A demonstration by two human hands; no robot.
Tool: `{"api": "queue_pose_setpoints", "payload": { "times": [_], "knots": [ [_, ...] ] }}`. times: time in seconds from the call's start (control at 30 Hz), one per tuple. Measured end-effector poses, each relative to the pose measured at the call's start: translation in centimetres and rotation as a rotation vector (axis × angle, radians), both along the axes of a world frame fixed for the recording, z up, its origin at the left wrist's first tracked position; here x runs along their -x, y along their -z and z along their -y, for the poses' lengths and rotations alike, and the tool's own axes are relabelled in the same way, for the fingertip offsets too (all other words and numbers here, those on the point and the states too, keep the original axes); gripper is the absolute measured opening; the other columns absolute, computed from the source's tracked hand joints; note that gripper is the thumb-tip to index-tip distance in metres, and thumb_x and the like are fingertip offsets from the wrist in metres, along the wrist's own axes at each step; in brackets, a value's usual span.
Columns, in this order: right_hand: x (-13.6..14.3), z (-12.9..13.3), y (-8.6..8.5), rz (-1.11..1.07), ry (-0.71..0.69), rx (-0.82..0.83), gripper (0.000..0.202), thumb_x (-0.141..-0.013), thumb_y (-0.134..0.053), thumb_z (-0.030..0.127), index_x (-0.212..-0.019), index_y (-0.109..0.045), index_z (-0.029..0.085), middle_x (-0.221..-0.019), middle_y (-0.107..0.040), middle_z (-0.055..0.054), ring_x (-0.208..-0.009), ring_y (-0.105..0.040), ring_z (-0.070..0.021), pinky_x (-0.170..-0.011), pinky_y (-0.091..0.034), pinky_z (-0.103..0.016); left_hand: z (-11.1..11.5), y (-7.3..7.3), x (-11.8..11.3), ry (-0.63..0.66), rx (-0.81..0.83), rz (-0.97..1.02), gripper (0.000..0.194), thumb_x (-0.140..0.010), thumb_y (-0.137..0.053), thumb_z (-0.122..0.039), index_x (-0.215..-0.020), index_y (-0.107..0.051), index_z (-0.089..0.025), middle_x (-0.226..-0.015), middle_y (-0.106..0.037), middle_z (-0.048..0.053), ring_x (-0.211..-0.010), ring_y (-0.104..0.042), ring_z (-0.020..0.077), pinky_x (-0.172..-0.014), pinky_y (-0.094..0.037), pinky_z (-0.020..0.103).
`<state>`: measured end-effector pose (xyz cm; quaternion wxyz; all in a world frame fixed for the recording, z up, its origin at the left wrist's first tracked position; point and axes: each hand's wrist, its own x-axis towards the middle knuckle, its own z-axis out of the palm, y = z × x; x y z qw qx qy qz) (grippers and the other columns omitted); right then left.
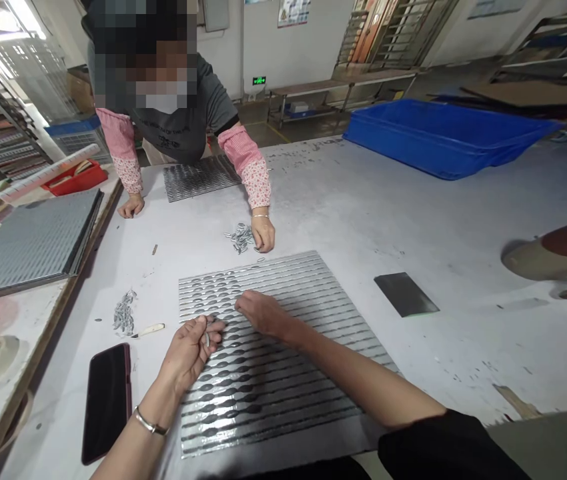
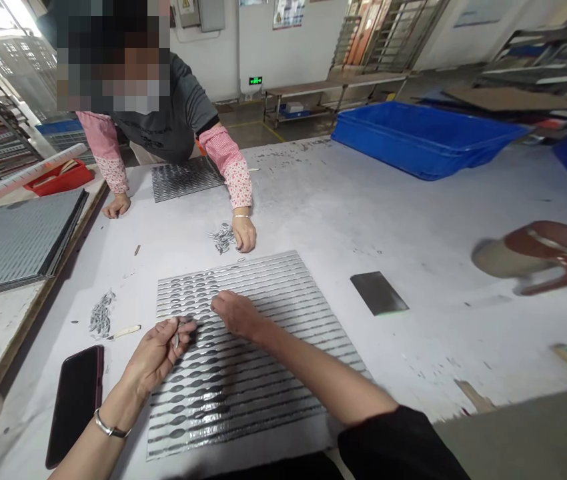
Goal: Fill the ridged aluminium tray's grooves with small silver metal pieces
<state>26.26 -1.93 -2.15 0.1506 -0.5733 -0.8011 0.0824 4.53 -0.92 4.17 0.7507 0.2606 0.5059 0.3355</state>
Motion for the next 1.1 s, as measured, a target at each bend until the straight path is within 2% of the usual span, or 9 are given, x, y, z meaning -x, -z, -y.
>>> {"api": "queue_pose_setpoints", "payload": {
  "times": [0.1,0.23,0.3,0.43,0.67,0.8,0.9,1.0,1.1],
  "knots": [
    [0.4,-0.6,-0.3,-0.043,0.028,0.026,0.022,-0.103,-0.047,0.018,-0.087,-0.063,0.018,-0.089,-0.058,-0.005,-0.08,-0.052,-0.0178,-0.069,-0.04,-0.027,-0.2,0.7,0.4,0.02,-0.04,-0.006,0.022,-0.089,-0.073,-0.028,-0.081,-0.063,-0.011,-0.075,-0.074,0.01,-0.042,-0.051,0.0047,-0.038,-0.041,0.014],
    [0.5,-1.1,-0.3,-0.169,0.103,0.079,0.005,-0.097,-0.055,0.015,-0.098,-0.06,0.018,-0.095,-0.061,-0.004,-0.084,-0.055,-0.0171,-0.071,-0.041,-0.026,-0.6,1.1,0.8,0.122,-0.091,0.001,0.039,-0.074,-0.085,-0.044,-0.082,-0.066,-0.011,-0.055,-0.058,-0.003,-0.036,-0.033,0.0004,-0.033,-0.021,0.012],
    [0.4,-0.9,-0.6,-0.239,0.14,0.077,0.004,-0.094,-0.058,0.015,-0.097,-0.059,0.018,-0.092,-0.062,-0.003,-0.082,-0.056,-0.0167,-0.072,-0.041,-0.026,-0.6,1.0,0.6,0.14,-0.086,0.017,0.041,-0.07,-0.089,-0.042,-0.085,-0.069,-0.009,-0.053,-0.053,-0.005,-0.04,-0.034,0.0008,-0.035,-0.023,0.012],
    [0.7,1.6,-2.3,-0.571,0.156,0.037,0.01,-0.096,-0.056,0.022,-0.087,-0.061,0.019,-0.081,-0.063,-0.001,-0.073,-0.057,-0.0152,-0.069,-0.043,-0.026,0.0,0.8,-0.3,0.151,-0.067,0.024,0.038,-0.065,-0.091,-0.028,-0.091,-0.071,-0.009,-0.071,-0.067,0.003,-0.048,-0.046,0.0028,-0.041,-0.032,0.013],
    [0.9,6.8,-3.7,-1.188,0.166,0.461,0.02,-0.09,-0.061,0.04,-0.088,-0.061,0.02,-0.07,-0.061,0.002,-0.06,-0.059,-0.0141,-0.053,-0.049,-0.024,2.4,0.9,-2.7,0.311,-0.121,0.077,0.035,-0.068,-0.089,-0.033,-0.073,-0.062,-0.012,-0.06,-0.061,-0.001,-0.04,-0.037,0.0007,-0.036,-0.022,0.013],
    [-0.6,5.7,-2.6,-1.011,0.332,0.34,0.011,-0.086,-0.06,0.03,-0.082,-0.06,0.02,-0.065,-0.061,0.002,-0.06,-0.057,-0.0142,-0.056,-0.047,-0.025,1.7,0.0,-2.7,0.146,-0.027,0.054,0.006,-0.085,-0.069,-0.006,-0.081,-0.066,-0.009,-0.075,-0.071,0.006,-0.047,-0.054,0.0034,-0.042,-0.042,0.011],
    [-1.0,4.1,-2.0,-0.751,0.413,0.189,0.008,-0.083,-0.056,0.02,-0.076,-0.06,0.02,-0.063,-0.062,0.002,-0.06,-0.056,-0.014,-0.061,-0.043,-0.025,0.2,-0.7,-1.6,-0.057,0.024,0.033,0.027,-0.083,-0.05,0.014,-0.085,-0.067,-0.008,-0.082,-0.073,0.01,-0.07,-0.072,0.011,-0.068,-0.061,0.017],
    [-0.3,3.1,-1.6,-0.638,0.402,0.21,0.011,-0.085,-0.054,0.018,-0.076,-0.061,0.019,-0.065,-0.064,0.002,-0.061,-0.057,-0.0141,-0.06,-0.04,-0.024,-0.9,-1.0,-0.5,-0.146,0.032,0.05,0.028,-0.087,-0.048,0.014,-0.086,-0.067,-0.007,-0.089,-0.075,0.013,-0.087,-0.076,0.0163,-0.084,-0.063,0.023],
    [0.8,2.4,-1.4,-0.577,0.412,0.24,0.013,-0.088,-0.054,0.018,-0.077,-0.061,0.018,-0.071,-0.067,-0.001,-0.065,-0.059,-0.0149,-0.061,-0.038,-0.024,-1.1,-0.6,0.1,-0.152,0.051,0.059,0.023,-0.087,-0.054,0.012,-0.084,-0.067,-0.007,-0.09,-0.076,0.014,-0.09,-0.077,0.0173,-0.085,-0.063,0.022]
  ]
}}
